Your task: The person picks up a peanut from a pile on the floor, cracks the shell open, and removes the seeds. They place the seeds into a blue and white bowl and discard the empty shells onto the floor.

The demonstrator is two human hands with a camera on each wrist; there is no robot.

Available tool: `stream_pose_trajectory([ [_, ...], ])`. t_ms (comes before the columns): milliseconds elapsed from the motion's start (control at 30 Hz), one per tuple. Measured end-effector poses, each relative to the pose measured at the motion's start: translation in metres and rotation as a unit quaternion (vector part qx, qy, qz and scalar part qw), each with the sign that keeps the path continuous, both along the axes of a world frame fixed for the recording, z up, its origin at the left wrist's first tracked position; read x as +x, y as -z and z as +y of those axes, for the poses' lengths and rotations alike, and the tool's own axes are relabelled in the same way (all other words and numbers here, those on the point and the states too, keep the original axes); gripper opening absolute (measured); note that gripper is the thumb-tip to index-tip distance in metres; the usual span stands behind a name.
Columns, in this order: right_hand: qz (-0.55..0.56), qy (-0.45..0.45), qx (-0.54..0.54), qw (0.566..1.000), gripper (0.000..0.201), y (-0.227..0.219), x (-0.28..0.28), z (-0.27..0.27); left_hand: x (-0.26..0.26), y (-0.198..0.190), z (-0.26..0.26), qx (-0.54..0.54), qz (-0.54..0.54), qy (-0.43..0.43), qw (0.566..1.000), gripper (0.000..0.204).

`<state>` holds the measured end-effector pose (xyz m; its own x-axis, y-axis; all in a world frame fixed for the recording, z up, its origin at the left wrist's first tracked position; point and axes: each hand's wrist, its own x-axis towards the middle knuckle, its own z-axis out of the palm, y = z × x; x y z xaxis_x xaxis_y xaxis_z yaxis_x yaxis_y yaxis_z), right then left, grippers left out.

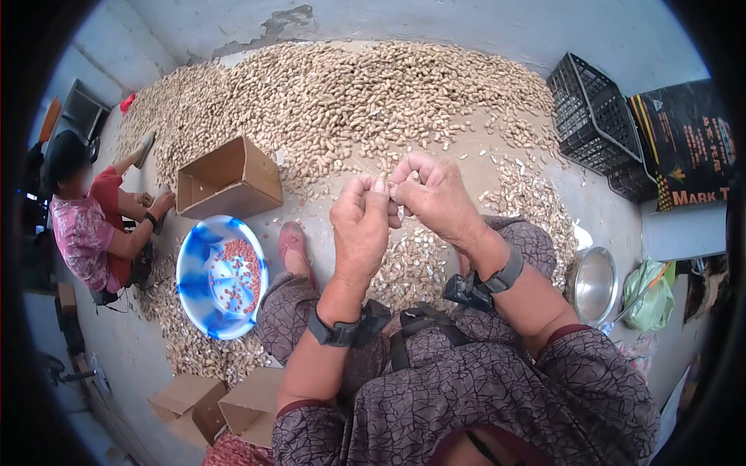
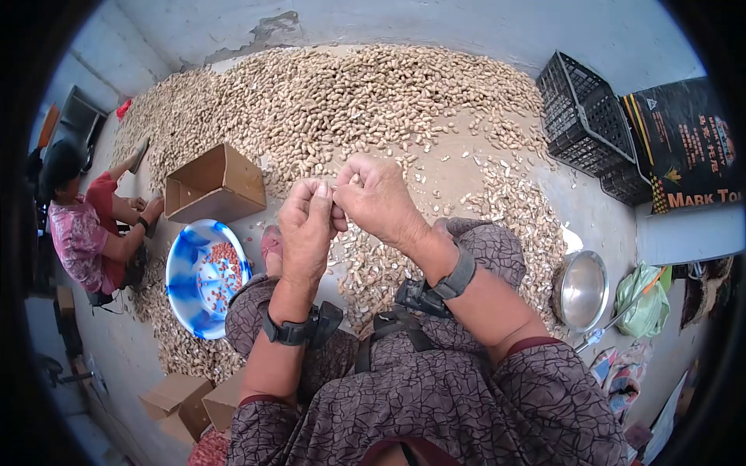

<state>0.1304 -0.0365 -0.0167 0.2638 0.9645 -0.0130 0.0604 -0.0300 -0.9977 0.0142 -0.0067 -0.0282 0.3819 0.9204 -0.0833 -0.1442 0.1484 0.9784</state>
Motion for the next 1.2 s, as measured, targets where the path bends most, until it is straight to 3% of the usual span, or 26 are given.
stream_pose_trajectory([
  [100,-0.057,0.009,0.06,0.997,0.008,-0.005,-0.002,0.002,-0.002,-0.002,0.001,0.062,0.018,-0.043,0.997,0.014],
  [167,-0.109,0.021,0.104,0.988,0.009,-0.006,-0.004,0.002,-0.004,0.0,0.0,0.198,0.097,-0.051,0.974,0.011],
  [200,-0.109,0.02,0.103,0.988,0.009,-0.009,-0.005,0.0,-0.005,0.0,0.0,0.197,0.097,-0.052,0.974,0.011],
  [267,-0.155,0.018,0.081,0.985,0.009,-0.017,-0.007,-0.004,-0.004,0.0,-0.001,0.342,0.179,-0.082,0.919,0.009],
  [367,-0.253,0.018,0.141,0.957,0.008,-0.01,-0.008,-0.004,-0.001,0.005,-0.001,0.363,0.16,-0.093,0.913,0.009],
  [500,-0.307,0.036,0.204,0.929,0.009,-0.001,-0.007,-0.001,0.005,0.011,-0.001,0.281,0.094,-0.077,0.952,0.013],
  [567,-0.298,0.067,0.237,0.922,0.003,-0.001,-0.008,0.001,0.008,0.009,-0.001,0.057,-0.062,-0.033,0.996,0.02],
  [600,-0.298,0.068,0.236,0.922,0.003,-0.001,-0.007,0.001,0.008,0.008,-0.001,0.057,-0.063,-0.033,0.996,0.02],
  [667,-0.31,0.051,0.226,0.922,0.003,0.001,-0.007,0.0,0.002,0.005,0.002,-0.113,-0.122,0.022,0.986,0.024],
  [800,-0.322,0.04,0.223,0.919,0.003,0.002,-0.007,0.0,-0.007,0.003,0.007,-0.142,-0.121,0.083,0.979,0.023],
  [900,-0.289,0.024,0.214,0.933,0.004,-0.002,-0.008,0.0,-0.004,0.002,0.003,-0.102,-0.119,0.045,0.987,0.021],
  [967,-0.3,0.016,0.229,0.926,0.005,-0.005,-0.008,-0.001,-0.003,-0.006,-0.002,0.028,-0.028,-0.011,0.999,0.019],
  [1200,-0.329,0.023,0.265,0.906,0.004,0.0,-0.009,0.001,-0.001,0.003,-0.005,0.105,0.025,-0.026,0.994,0.02],
])
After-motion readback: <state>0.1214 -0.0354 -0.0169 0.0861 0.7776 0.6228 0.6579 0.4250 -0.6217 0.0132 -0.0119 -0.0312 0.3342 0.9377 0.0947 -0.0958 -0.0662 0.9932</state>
